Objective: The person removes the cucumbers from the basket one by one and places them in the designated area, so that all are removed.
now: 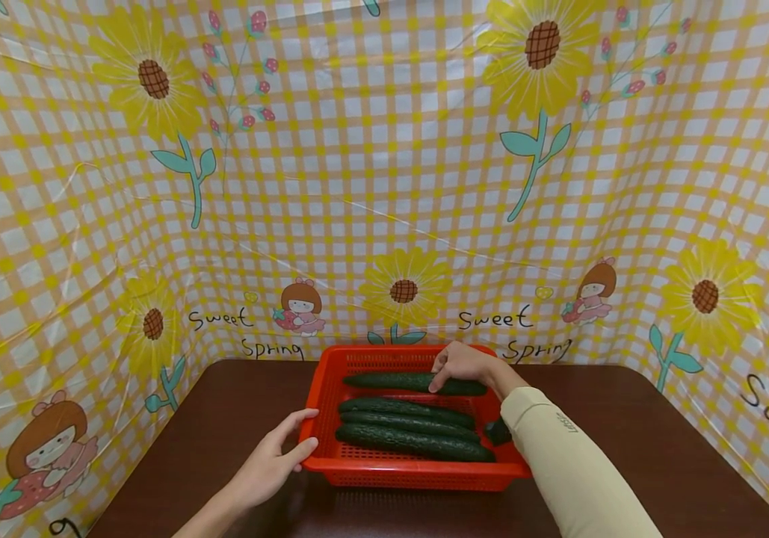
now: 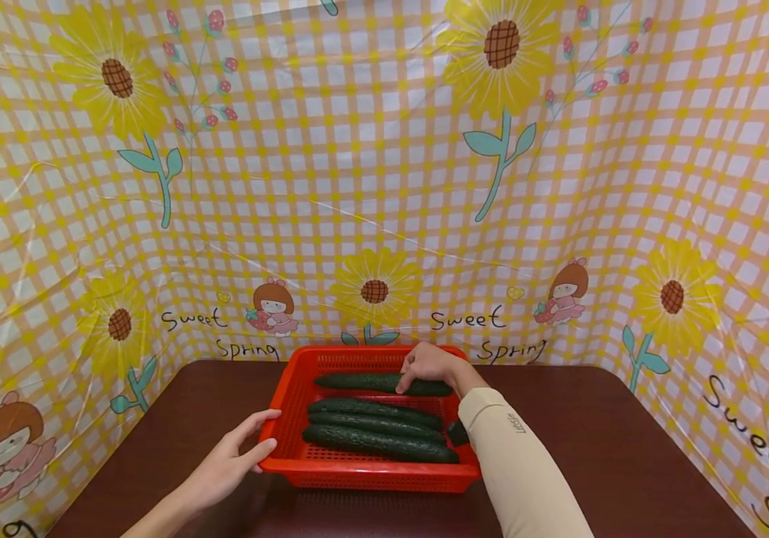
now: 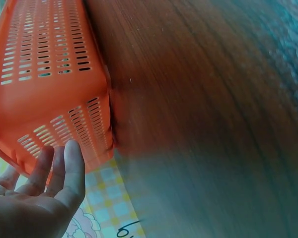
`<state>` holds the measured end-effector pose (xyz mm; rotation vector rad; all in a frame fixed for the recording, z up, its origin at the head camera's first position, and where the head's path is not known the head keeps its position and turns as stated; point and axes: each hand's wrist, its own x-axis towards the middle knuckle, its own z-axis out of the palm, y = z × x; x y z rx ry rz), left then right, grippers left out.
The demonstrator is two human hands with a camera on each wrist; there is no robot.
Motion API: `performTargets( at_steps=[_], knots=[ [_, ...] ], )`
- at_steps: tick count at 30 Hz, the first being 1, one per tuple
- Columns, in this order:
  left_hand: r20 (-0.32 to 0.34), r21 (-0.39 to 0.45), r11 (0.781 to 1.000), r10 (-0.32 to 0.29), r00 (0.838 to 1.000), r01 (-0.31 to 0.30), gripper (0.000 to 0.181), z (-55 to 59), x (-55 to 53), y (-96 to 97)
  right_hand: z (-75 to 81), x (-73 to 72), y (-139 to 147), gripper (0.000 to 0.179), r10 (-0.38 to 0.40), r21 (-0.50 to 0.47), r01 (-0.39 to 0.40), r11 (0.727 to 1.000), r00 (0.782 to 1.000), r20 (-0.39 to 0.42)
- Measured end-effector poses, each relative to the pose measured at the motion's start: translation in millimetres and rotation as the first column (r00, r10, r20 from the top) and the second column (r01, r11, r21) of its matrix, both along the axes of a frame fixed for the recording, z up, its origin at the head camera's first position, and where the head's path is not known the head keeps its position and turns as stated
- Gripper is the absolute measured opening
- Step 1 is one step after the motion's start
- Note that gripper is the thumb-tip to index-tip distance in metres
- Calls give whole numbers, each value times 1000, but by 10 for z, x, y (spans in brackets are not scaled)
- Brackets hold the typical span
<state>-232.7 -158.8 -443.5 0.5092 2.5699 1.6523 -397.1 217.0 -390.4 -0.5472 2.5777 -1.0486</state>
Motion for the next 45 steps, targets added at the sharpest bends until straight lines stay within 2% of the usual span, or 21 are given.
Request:
performTargets(
  at_steps=[12,17,23,27,28,31,33,38,43,45],
  knots=[
    [1,-5,1000,0,1000,0,48,-18,-6,-18,212,76,104,55,-51,-76,54,996,998,37],
    [0,-8,1000,5,1000,-5,48,-19,-1,-20,314,125,131,51,-92,-85,93,992,996,22],
    [-7,0,1000,7,1000,-7,47,-23,-1,-21,405,181,133,53,-87,-105,86,991,996,-2],
    [-9,0,1000,1,1000,-1,47,-21,2,-20,459,207,153,26,-100,-74,99,992,995,-20],
    [-8,1,1000,0,1000,0,47,-19,3,-20,473,217,159,25,-99,-62,97,993,995,-27],
    [-3,6,1000,-3,1000,4,48,-15,5,-21,505,247,175,38,-128,-48,126,991,991,-37],
    [0,11,1000,-7,1000,7,49,-14,4,-22,522,273,189,40,-149,-58,146,988,988,-37],
    [-7,14,1000,-12,1000,12,48,-14,0,-23,568,344,211,26,-181,-119,177,977,983,-30],
    [-9,17,1000,-9,1000,9,48,-17,-7,-25,621,418,226,51,-193,-132,186,974,980,-41],
    [-9,20,1000,-8,1000,8,49,-16,-11,-26,644,444,243,48,-197,-122,190,974,979,-52]
  ],
)
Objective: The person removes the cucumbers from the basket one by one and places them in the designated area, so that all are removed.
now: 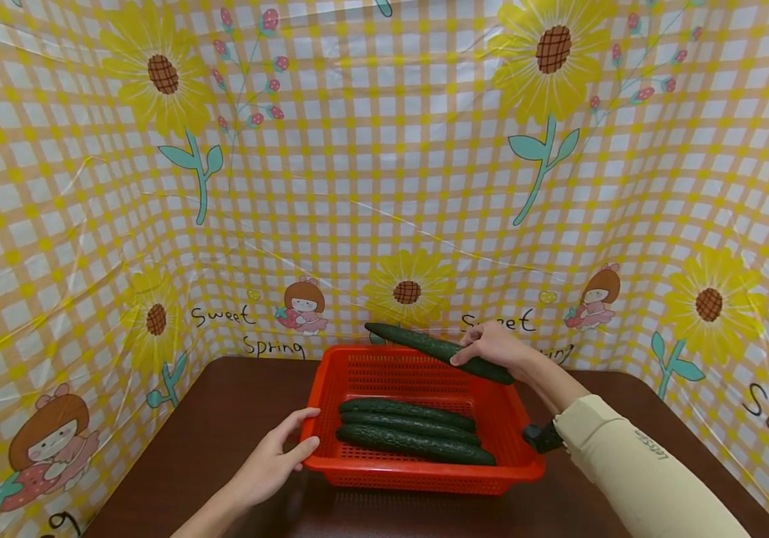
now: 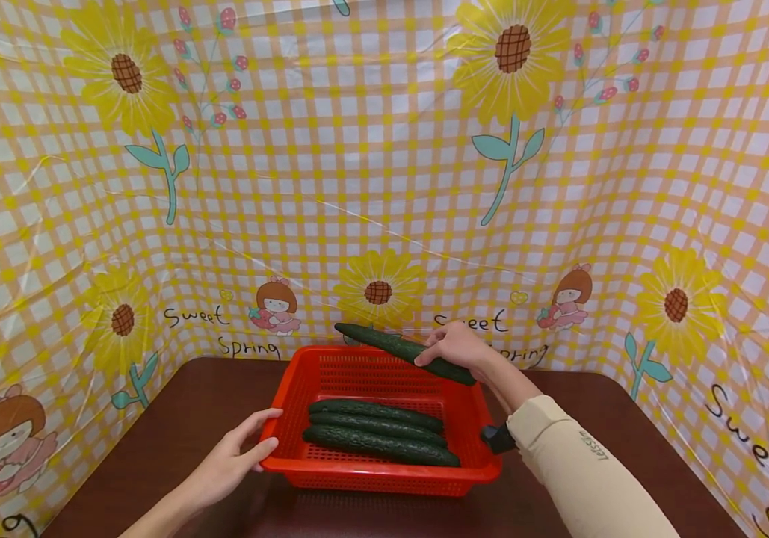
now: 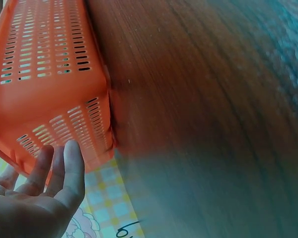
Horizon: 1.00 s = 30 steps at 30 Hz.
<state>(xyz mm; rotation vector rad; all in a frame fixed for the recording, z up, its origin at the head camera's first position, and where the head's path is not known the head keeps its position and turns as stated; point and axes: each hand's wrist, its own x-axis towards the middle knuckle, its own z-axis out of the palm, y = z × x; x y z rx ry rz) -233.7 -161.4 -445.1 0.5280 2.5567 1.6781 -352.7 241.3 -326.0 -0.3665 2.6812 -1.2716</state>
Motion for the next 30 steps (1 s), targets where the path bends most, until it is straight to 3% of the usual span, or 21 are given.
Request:
performTargets(
  at_steps=[6,13,22,27,30],
  knots=[
    [3,3,1000,5,1000,-5,49,-1,-6,5,34,61,107,43,-20,6,20,1000,1000,-16],
    [4,5,1000,3,1000,-3,47,0,-4,1,47,131,235,53,-33,-30,32,999,999,-14],
    [-2,-4,1000,4,1000,-4,46,4,-1,1,98,239,338,36,-93,-1,93,996,995,-40],
    [0,-3,1000,7,1000,-7,46,-2,-7,-1,111,305,419,41,-148,-4,148,989,989,-31],
    [-1,-6,1000,7,1000,-7,46,1,-9,-4,99,328,483,35,-174,-6,174,985,984,-47]
  ],
)
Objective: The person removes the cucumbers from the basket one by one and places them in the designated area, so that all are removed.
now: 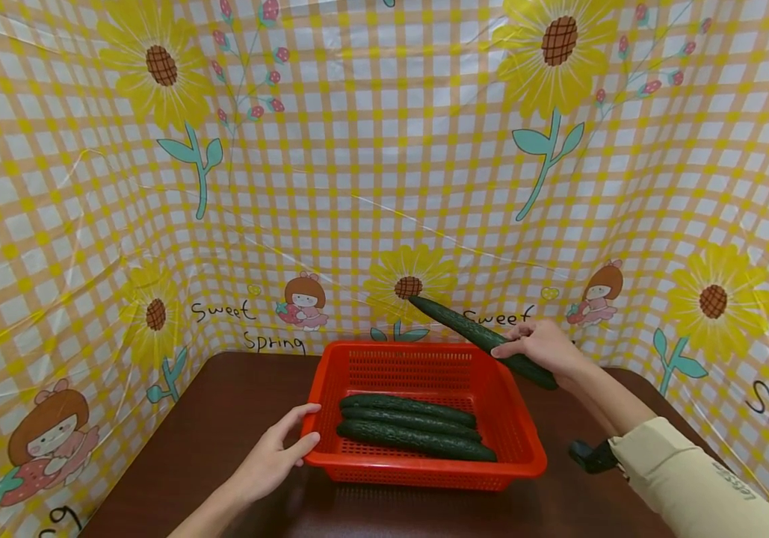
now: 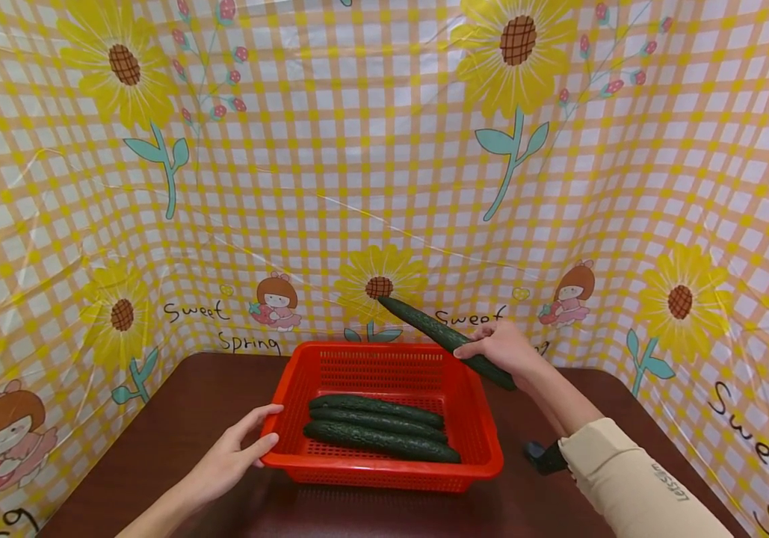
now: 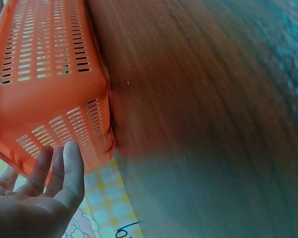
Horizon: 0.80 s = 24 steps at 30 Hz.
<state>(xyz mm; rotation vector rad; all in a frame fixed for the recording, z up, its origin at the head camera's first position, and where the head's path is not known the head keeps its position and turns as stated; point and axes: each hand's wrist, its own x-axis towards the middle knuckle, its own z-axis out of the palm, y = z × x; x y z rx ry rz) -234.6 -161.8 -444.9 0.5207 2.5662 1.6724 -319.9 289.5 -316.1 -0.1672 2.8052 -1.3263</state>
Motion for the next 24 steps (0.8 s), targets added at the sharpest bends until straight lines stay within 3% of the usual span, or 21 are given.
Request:
performTargets(
  at_steps=[6,10,14,17,24],
  knots=[
    [5,4,1000,4,1000,-4,48,3,0,1,-41,37,129,39,-40,-9,39,999,998,-46],
    [9,2,1000,3,1000,-3,49,-2,2,0,-70,71,215,32,-56,-5,56,998,997,-60],
    [9,3,1000,6,1000,-6,48,-1,1,-3,-99,103,301,33,-74,-22,73,997,997,-37],
    [12,7,1000,4,1000,-4,49,0,-1,-5,-121,133,380,47,-75,-26,75,997,997,-14],
    [10,11,1000,6,1000,-7,47,-5,-3,0,-192,184,534,40,-151,2,151,989,988,-40]
  ],
)
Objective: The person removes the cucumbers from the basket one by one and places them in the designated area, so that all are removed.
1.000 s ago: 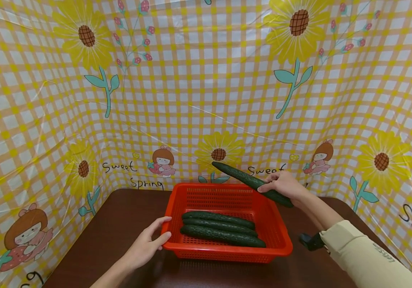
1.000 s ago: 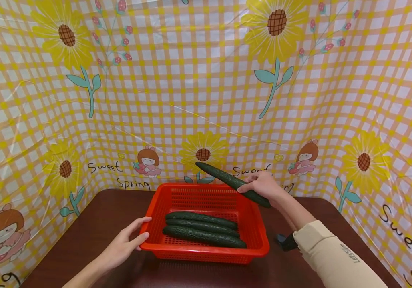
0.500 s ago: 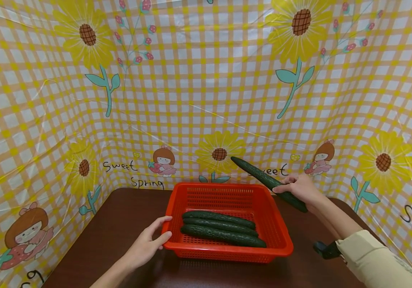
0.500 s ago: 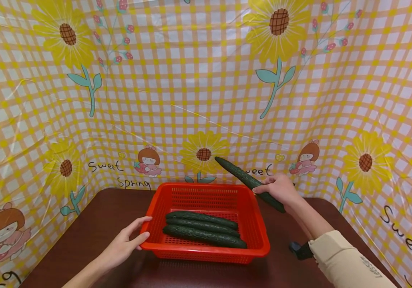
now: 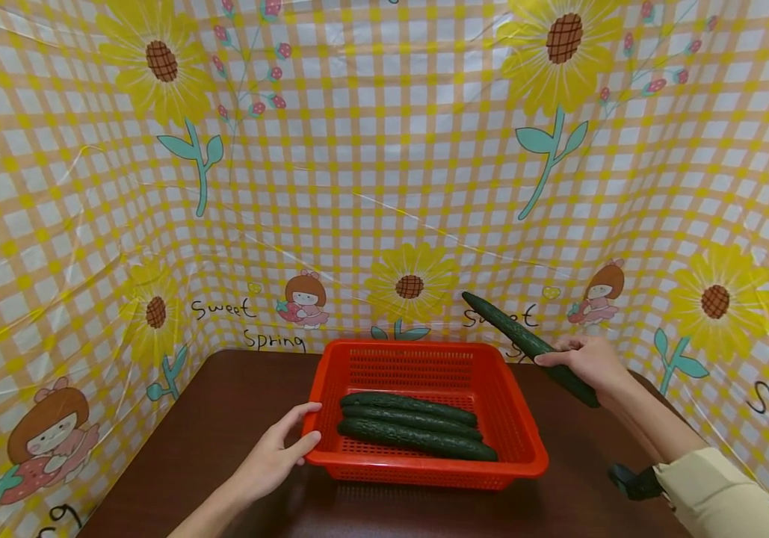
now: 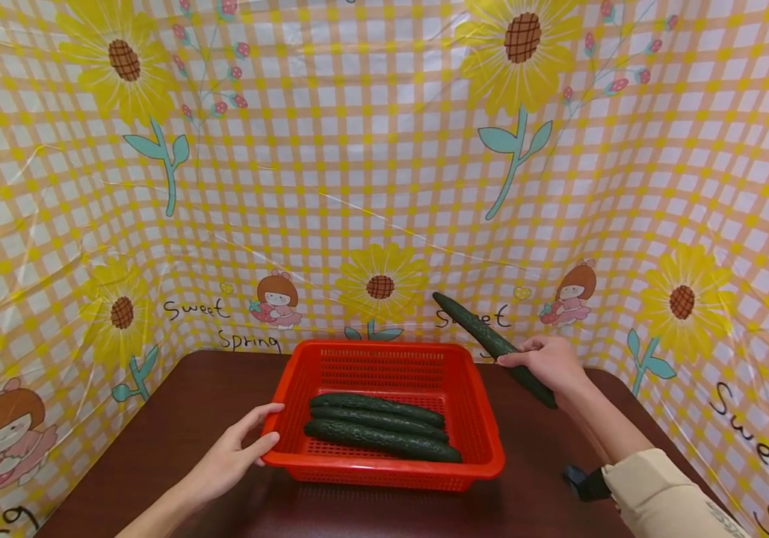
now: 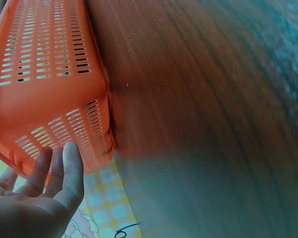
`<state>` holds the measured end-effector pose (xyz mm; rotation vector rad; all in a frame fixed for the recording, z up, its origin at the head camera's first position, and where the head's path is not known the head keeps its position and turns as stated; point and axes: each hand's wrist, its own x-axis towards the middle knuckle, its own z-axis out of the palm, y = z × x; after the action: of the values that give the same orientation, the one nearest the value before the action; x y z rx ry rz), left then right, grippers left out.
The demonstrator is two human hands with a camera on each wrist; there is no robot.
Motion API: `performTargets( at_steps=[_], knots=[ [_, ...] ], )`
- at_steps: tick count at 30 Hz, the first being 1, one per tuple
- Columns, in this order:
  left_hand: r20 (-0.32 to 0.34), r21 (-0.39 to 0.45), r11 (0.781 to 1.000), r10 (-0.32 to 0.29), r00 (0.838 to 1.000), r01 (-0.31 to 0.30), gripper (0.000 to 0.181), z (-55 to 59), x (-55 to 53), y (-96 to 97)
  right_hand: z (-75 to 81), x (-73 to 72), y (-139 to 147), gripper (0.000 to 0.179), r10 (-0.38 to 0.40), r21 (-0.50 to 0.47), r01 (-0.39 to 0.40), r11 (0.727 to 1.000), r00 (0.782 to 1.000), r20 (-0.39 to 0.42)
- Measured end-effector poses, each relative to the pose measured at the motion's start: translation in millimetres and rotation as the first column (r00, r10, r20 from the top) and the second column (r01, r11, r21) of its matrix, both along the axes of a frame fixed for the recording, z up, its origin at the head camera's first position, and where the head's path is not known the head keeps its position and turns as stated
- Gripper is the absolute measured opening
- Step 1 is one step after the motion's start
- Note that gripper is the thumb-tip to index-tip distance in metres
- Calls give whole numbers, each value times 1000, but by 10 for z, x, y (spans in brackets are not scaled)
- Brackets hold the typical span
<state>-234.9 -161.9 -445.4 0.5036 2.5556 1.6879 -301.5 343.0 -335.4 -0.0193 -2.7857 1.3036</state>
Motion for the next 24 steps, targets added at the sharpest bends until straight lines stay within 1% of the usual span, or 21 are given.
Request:
performTargets(
  at_steps=[3,4,6,9,10,13,14,15,17,19,20,22,24],
  knots=[
    [-2,-3,1000,4,1000,-4,47,0,1,-5,-30,28,51,59,-19,13,19,1000,1000,-8],
    [-2,-3,1000,3,1000,-3,47,0,1,-6,-39,40,68,62,-24,8,24,1000,1000,-6],
    [0,-3,1000,1,1000,-1,47,-1,1,-6,-53,62,104,59,-32,-1,32,999,999,2],
    [2,2,1000,-3,1000,3,47,-1,-2,-4,-77,85,168,42,-53,13,53,999,999,0],
    [2,3,1000,-5,1000,5,47,1,-4,-3,-85,89,190,39,-61,21,61,998,998,-2],
    [2,7,1000,-5,1000,5,47,-8,-3,-7,-128,106,257,46,-84,47,83,995,996,3],
    [0,7,1000,-6,1000,6,48,-9,-3,-8,-143,117,279,45,-86,52,86,995,996,5],
    [-2,5,1000,-6,1000,6,48,-10,-2,-10,-158,124,302,50,-90,56,89,994,996,8],
    [-4,0,1000,-6,1000,6,49,-11,-1,-13,-193,143,348,50,-103,58,102,993,995,9],
    [-7,-4,1000,-7,1000,7,49,-8,0,-14,-229,164,396,46,-109,48,109,993,994,6],
    [-10,-7,1000,-6,1000,6,49,-6,0,-14,-248,176,420,43,-121,50,120,992,993,6],
    [-13,-11,1000,-5,1000,4,48,1,0,-12,-283,195,469,44,-148,37,148,988,989,16],
    [-15,-14,1000,-3,1000,2,48,5,0,-12,-310,223,519,56,-165,32,164,986,986,36]
  ],
)
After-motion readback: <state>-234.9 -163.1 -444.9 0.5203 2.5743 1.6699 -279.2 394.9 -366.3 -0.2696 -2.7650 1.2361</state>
